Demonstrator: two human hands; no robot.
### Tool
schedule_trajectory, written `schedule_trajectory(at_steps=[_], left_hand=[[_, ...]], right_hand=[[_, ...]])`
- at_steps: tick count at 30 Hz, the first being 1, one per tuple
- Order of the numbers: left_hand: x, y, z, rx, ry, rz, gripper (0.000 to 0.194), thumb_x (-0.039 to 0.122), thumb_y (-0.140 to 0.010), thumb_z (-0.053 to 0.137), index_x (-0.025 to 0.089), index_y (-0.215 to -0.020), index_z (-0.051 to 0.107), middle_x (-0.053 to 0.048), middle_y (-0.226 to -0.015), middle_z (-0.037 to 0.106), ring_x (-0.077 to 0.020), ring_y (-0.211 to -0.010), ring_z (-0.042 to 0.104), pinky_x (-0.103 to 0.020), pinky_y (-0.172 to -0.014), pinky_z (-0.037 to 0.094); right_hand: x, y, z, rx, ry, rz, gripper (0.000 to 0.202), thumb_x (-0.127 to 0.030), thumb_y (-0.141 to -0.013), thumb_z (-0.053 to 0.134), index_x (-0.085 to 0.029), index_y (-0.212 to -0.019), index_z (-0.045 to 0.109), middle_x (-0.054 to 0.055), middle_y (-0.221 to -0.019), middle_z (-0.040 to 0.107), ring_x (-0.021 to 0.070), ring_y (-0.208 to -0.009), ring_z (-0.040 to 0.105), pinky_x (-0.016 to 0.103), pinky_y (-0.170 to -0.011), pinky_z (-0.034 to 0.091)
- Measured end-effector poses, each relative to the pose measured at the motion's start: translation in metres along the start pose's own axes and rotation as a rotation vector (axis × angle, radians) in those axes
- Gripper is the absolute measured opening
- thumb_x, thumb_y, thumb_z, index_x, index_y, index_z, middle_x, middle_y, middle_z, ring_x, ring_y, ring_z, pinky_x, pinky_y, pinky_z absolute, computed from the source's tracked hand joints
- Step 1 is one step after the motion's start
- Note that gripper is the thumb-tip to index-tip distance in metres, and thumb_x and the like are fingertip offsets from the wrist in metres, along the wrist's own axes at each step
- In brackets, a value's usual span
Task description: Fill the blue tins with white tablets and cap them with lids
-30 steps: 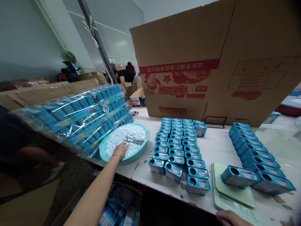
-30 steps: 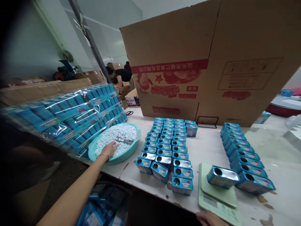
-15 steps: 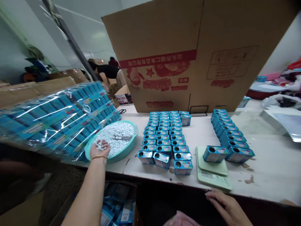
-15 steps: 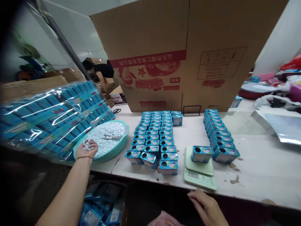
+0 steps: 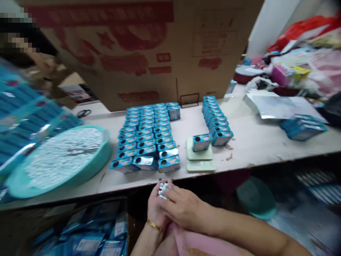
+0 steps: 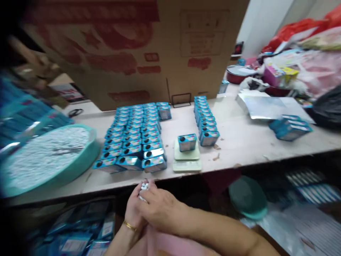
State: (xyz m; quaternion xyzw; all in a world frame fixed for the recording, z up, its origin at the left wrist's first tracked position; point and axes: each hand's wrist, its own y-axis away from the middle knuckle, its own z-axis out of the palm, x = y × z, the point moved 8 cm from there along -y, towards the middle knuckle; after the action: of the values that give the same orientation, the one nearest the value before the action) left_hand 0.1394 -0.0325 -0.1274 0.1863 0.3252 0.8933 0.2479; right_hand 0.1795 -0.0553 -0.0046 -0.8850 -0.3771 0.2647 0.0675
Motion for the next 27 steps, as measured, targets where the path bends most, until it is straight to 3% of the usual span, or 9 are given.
schedule_trajectory(at_steps=[5,11,19,23,27], left_hand=[[-0.034,-0.015,0.002,0.039,0.004,-0.136,0.029,0.015,-0.08,0.036,0.014,-0.066,0.061,-0.007,-0.072,0.065,-0.0151,-0.079,0.061,-0.031,-0.078,0.047],[-0.051,-0.026,0.009,0.002,-0.075,-0.173,0.025,0.017,-0.079,0.038,0.014,-0.074,0.062,-0.008,-0.083,0.066,-0.0182,-0.09,0.058,-0.036,-0.084,0.044],[-0.051,-0.029,0.016,0.028,-0.096,-0.201,0.026,0.016,-0.08,0.036,0.013,-0.094,0.058,-0.009,-0.093,0.063,-0.0162,-0.09,0.058,-0.027,-0.075,0.049],[-0.054,-0.031,0.015,0.07,-0.105,-0.224,0.025,0.017,-0.08,0.036,0.012,-0.091,0.058,-0.009,-0.085,0.064,-0.0161,-0.082,0.061,-0.027,-0.07,0.05],[-0.062,-0.035,0.017,0.039,-0.057,-0.299,0.023,0.018,-0.08,0.036,0.011,-0.08,0.058,-0.006,-0.073,0.063,-0.0114,-0.065,0.061,-0.021,-0.058,0.05]], right_hand=[[0.027,0.027,0.026,-0.126,0.191,0.105,0.021,-0.013,-0.079,0.042,-0.011,-0.1,0.046,0.008,-0.101,0.051,0.0191,-0.096,0.045,0.033,-0.084,0.041],[0.047,0.039,0.017,-0.166,0.214,0.179,0.016,-0.012,-0.08,0.042,-0.013,-0.094,0.05,0.006,-0.095,0.052,0.0164,-0.086,0.048,0.026,-0.07,0.044],[0.061,0.039,0.017,-0.17,0.232,0.156,0.015,-0.012,-0.08,0.043,-0.012,-0.094,0.049,0.007,-0.093,0.051,0.0171,-0.085,0.046,0.028,-0.07,0.044],[0.068,0.045,0.024,-0.14,0.161,0.143,0.014,-0.015,-0.083,0.039,-0.013,-0.09,0.051,0.007,-0.09,0.051,0.0158,-0.083,0.047,0.028,-0.07,0.044],[0.081,0.048,0.016,-0.02,-0.054,0.211,0.016,-0.019,-0.084,0.039,-0.015,-0.089,0.053,0.006,-0.093,0.052,0.014,-0.092,0.046,0.027,-0.08,0.042]])
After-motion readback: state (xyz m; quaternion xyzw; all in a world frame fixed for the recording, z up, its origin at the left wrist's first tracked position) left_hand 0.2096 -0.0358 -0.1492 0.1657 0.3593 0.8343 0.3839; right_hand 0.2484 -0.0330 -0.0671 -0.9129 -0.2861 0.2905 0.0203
